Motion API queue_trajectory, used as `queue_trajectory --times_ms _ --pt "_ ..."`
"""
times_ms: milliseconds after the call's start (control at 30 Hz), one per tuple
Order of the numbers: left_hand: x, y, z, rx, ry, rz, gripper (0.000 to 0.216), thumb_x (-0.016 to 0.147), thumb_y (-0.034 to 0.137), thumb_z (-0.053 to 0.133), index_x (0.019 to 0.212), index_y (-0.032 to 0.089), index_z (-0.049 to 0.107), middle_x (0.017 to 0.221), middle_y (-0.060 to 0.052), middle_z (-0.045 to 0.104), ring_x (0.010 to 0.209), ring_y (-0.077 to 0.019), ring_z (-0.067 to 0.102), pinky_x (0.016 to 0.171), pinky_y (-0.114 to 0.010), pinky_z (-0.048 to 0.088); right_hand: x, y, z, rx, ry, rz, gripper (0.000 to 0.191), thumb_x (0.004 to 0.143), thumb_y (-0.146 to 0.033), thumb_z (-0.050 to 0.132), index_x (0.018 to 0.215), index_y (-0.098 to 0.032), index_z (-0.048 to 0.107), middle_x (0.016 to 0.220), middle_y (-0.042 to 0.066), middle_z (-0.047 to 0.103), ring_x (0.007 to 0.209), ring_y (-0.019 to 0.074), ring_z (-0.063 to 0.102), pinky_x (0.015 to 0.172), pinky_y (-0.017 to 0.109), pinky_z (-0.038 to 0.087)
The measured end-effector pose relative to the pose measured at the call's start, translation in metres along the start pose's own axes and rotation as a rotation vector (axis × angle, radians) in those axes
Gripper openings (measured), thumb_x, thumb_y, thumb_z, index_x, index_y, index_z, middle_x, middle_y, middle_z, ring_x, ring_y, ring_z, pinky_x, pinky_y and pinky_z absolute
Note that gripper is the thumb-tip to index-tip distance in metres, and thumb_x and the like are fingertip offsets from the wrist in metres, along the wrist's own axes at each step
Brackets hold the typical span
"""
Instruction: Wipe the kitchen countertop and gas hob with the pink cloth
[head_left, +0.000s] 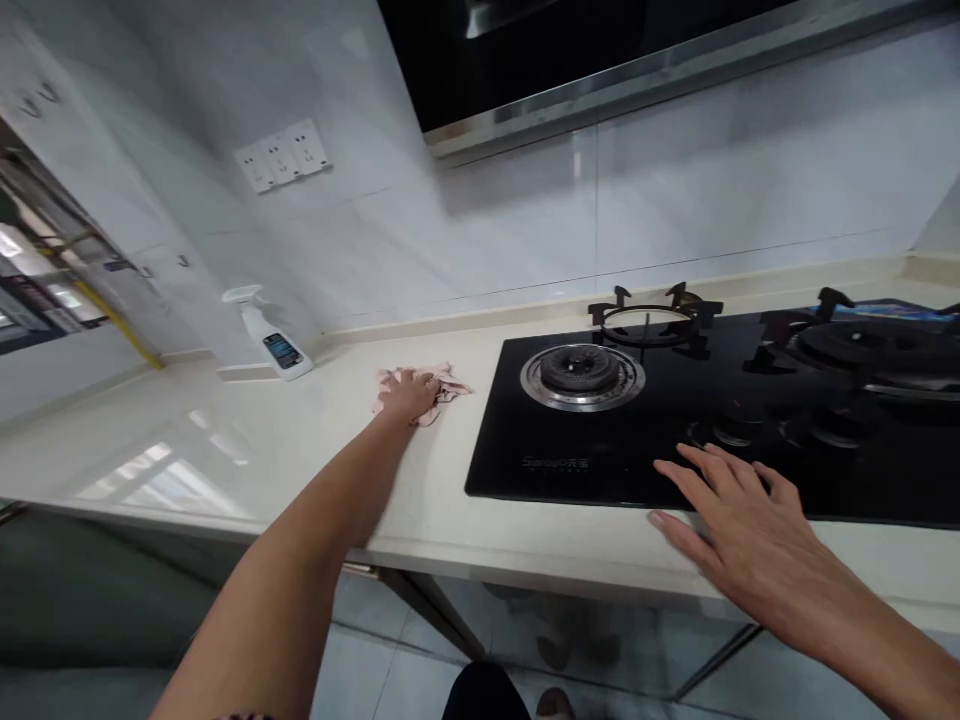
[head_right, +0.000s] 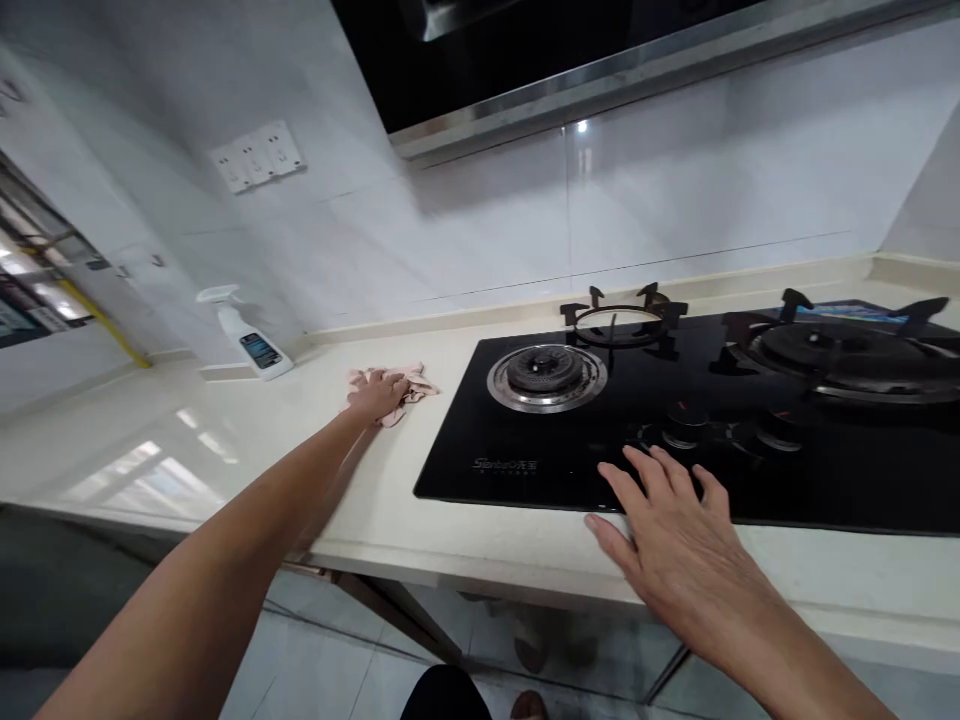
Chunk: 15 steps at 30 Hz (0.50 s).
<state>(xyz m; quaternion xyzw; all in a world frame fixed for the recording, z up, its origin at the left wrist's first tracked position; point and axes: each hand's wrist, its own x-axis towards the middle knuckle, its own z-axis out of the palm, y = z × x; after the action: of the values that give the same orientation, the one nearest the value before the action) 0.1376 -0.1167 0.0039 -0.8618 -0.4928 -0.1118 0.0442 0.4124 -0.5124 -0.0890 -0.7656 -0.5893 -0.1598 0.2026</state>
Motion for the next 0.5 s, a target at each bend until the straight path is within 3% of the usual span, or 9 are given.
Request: queue_trajectory --times_ms 133,233,367,500 --pt "0.04 0.059 0.017 -0.023 -0.052 -0.021 0.048 0.1 0.044 0.067 0.141 0.02 0.061 0.15 -0.012 0.057 0.135 -0.0333 0.057 0.112 -0.06 0.049 0.002 -0.002 -0.007 -0.016 -0.007 -0.005 0.064 0.1 -0.067 0.032 0.139 -0.028 0.065 0.15 0.014 0.06 0.145 0.0409 0.046 0.116 0.067 0.034" --pt "0.048 0.092 0.023 -0.043 -0.034 -0.016 0.046 0.1 0.042 0.067 0.14 0.02 0.06 0.145 -0.012 0.06 0.125 -0.0285 0.063 0.104 -0.054 0.056 0.005 -0.003 -0.01 -0.023 -0.026 -0.006 0.061 0.101 -0.066 0.033 0.138 -0.028 0.064 0.149 0.014 0.061 0.144 0.0391 0.047 0.116 0.066 0.034" --pt "0.03 0.101 0.017 -0.043 -0.009 0.012 0.042 0.101 0.041 0.067 0.136 0.02 0.062 0.14 -0.011 0.063 0.12 -0.0265 0.065 0.101 -0.05 0.058 0.008 -0.003 -0.012 -0.011 -0.054 0.012 0.061 0.102 -0.065 0.034 0.138 -0.027 0.064 0.15 0.014 0.06 0.144 0.0375 0.047 0.116 0.065 0.034" --pt "-0.011 0.097 0.005 -0.025 0.016 0.045 0.04 0.101 0.041 0.067 0.135 0.019 0.063 0.139 -0.011 0.064 0.118 -0.0258 0.066 0.1 -0.049 0.059 0.009 -0.001 -0.015 0.017 -0.1 0.047 0.061 0.101 -0.066 0.036 0.14 -0.028 0.063 0.153 0.012 0.057 0.145 0.0369 0.046 0.118 0.064 0.034"
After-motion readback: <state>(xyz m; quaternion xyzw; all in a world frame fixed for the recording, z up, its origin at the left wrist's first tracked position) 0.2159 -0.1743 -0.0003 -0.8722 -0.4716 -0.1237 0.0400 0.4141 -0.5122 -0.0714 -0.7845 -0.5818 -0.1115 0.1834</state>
